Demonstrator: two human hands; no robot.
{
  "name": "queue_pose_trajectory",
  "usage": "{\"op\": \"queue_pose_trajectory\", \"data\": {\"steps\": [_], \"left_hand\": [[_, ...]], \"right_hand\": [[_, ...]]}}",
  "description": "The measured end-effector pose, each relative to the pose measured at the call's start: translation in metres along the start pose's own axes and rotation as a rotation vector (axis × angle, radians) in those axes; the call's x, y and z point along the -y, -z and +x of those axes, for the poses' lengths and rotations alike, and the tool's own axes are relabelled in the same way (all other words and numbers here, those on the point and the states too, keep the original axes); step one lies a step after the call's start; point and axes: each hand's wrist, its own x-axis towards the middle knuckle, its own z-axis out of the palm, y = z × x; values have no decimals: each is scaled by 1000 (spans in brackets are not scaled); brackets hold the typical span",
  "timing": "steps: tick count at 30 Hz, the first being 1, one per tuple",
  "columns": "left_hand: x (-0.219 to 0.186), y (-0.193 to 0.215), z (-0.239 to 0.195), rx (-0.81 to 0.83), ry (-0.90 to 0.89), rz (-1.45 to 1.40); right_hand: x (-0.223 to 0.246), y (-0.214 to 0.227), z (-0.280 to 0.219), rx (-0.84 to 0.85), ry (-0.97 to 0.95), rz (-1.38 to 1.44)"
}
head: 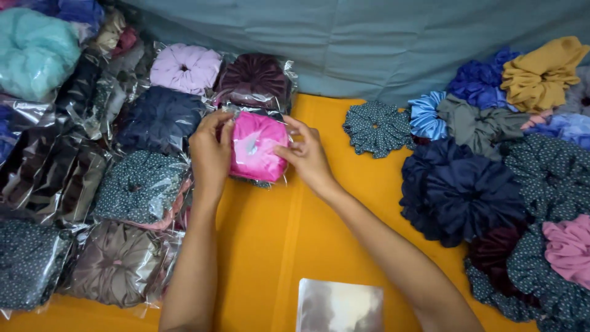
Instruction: Packaging various colored and patterned scrunchies into clear plastic bags.
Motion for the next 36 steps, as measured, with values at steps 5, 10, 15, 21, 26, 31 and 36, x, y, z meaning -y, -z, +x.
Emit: {"op": "queue_pose_trajectory", "data": {"steps": [5, 10, 15, 21, 26, 31, 36], "left_hand": [[22, -10, -2, 18, 11, 112], [20, -16, -6, 38, -1, 226], [19, -28, -13, 33, -85, 421], [36, -46, -26, 138, -101, 629], [40, -45, -25, 207, -45, 602], [22, -40, -23, 194, -57, 610], [-20, -31, -24, 131, -145, 510]], "right_hand": [[-34, -14, 25, -22, 10, -31], [-32, -24, 27, -44, 30, -137], [-34, -24, 29, -55, 15, -242], [-31, -24, 25, -41, 22, -313], [-12, -13, 10, -8, 46, -358], [-17, 50, 2, -62, 148, -581], [3, 122, -4, -289, 205, -1339]]}}
